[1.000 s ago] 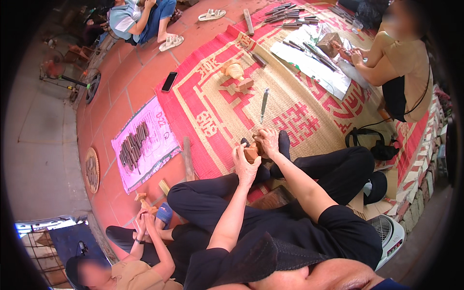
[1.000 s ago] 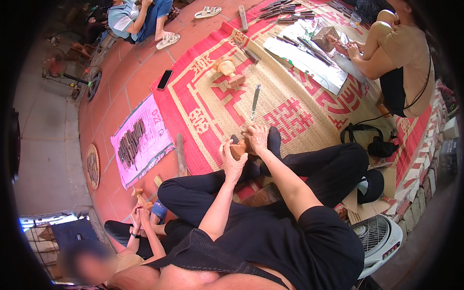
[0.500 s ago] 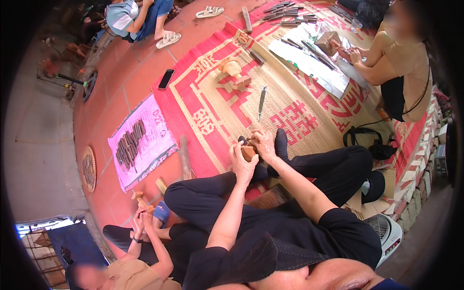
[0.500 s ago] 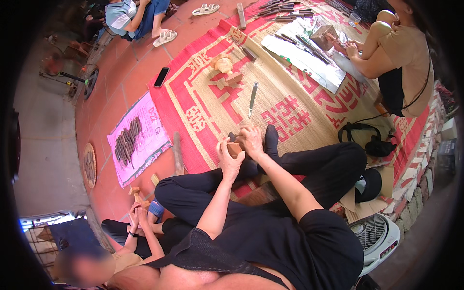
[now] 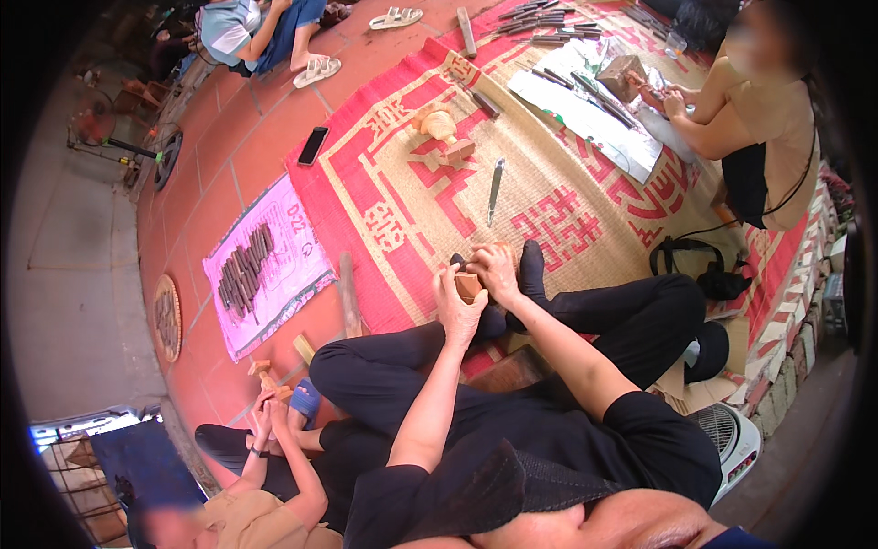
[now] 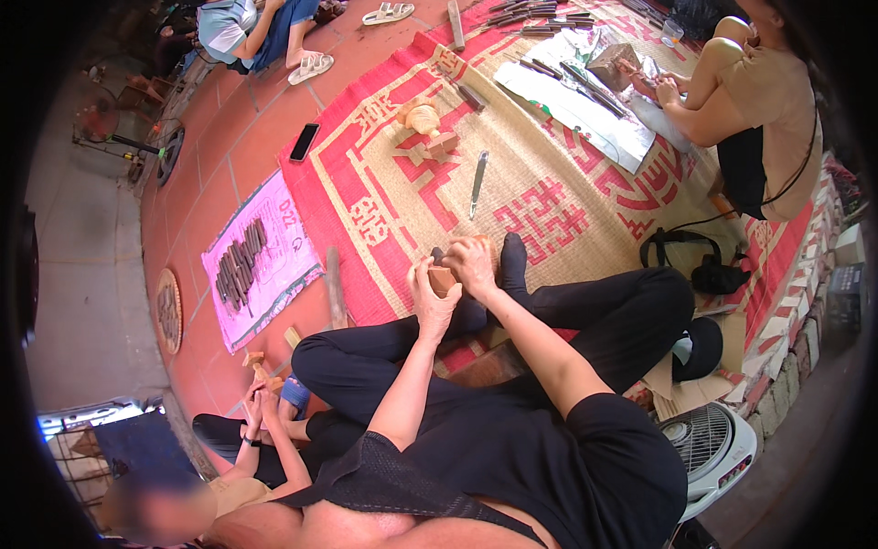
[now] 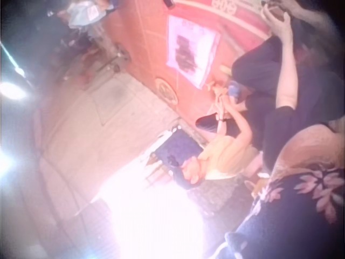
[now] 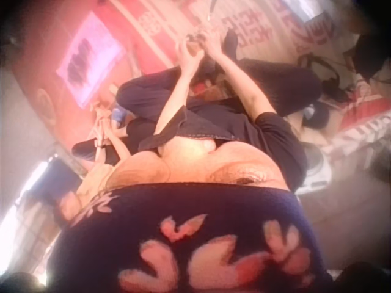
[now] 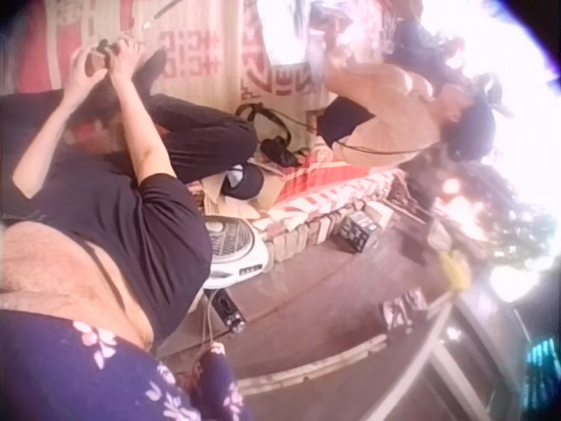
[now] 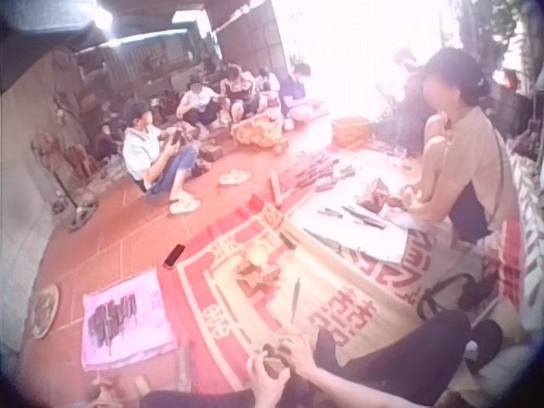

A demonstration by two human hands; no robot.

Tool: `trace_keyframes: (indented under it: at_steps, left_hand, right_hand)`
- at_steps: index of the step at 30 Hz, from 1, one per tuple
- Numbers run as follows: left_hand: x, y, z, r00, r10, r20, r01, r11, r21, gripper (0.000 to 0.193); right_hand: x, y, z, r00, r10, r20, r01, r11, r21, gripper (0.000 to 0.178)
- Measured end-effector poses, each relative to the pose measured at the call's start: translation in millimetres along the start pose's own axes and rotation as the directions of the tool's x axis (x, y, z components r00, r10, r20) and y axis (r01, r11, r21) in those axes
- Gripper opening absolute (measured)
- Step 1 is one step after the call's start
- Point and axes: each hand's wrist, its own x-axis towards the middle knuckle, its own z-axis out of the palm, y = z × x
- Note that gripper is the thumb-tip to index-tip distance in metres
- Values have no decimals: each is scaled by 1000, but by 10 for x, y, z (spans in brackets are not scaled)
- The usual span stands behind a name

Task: The person sits on a mat and carves a small piece of wood using a knife. They rotate the wood and make small cuts while other people work nearby.

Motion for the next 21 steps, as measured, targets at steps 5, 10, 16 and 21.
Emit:
trace_keyframes:
  at_steps: [5, 10, 16, 21]
  left_hand:
    - [18, -18, -15, 1000, 29, -4, -29, 999, 37, 72]
    - [-1, -33, -15, 999, 39, -13, -39, 999, 35, 71]
    - [24, 20, -15, 1000, 5, 6, -5, 999, 39, 71]
    - [-9, 1, -1, 1000, 13, -4, -13, 999, 30, 70]
  right_hand:
    - [190, 145, -93, 979, 205, 14, -201, 970, -138, 12]
    - [44, 87, 4, 999, 31, -8, -30, 997, 74, 21]
    - [132, 187, -66, 987, 143, -67, -147, 987, -66, 17]
    - [120, 133, -49, 970, 240, 30, -235, 904, 358, 17]
